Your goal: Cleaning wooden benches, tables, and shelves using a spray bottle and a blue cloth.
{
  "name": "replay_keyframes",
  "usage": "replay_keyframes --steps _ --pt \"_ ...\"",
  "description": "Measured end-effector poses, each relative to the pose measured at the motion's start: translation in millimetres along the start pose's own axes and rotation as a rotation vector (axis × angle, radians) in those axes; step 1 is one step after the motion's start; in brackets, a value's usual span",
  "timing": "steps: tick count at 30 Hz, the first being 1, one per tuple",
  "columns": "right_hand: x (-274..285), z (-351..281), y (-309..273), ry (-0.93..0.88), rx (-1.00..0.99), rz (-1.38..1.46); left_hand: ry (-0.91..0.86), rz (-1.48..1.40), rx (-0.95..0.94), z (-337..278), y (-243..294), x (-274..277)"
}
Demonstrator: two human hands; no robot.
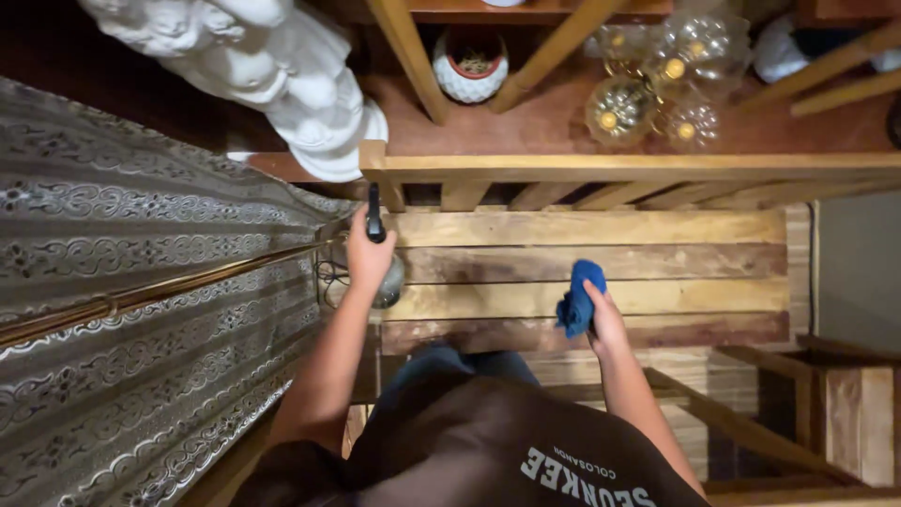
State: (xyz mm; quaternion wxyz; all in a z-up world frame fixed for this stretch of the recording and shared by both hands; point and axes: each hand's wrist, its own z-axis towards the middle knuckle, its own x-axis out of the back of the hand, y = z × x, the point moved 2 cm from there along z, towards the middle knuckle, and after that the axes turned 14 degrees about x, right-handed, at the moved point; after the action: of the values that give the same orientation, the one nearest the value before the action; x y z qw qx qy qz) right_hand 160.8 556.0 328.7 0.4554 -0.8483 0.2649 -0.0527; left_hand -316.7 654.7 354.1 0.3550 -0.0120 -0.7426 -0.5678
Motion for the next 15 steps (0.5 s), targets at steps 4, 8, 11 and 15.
replay_keyframes --steps 4,8,11,15 --pt "-62 -3 -39 -0.21 0.049 -0.039 -0.052 -0.037 0.103 -6 13 -2" --pt "-90 -5 -61 -0.337 0.047 -0.104 -0.043 -0.049 0.188 -1 30 -6" --pt "-92 11 -66 -0.416 0.092 -0.228 -0.063 -0.08 0.212 0 42 -10" --pt "-120 32 -91 -0.459 0.174 -0.506 -0.015 -0.068 0.146 -8 43 -13"
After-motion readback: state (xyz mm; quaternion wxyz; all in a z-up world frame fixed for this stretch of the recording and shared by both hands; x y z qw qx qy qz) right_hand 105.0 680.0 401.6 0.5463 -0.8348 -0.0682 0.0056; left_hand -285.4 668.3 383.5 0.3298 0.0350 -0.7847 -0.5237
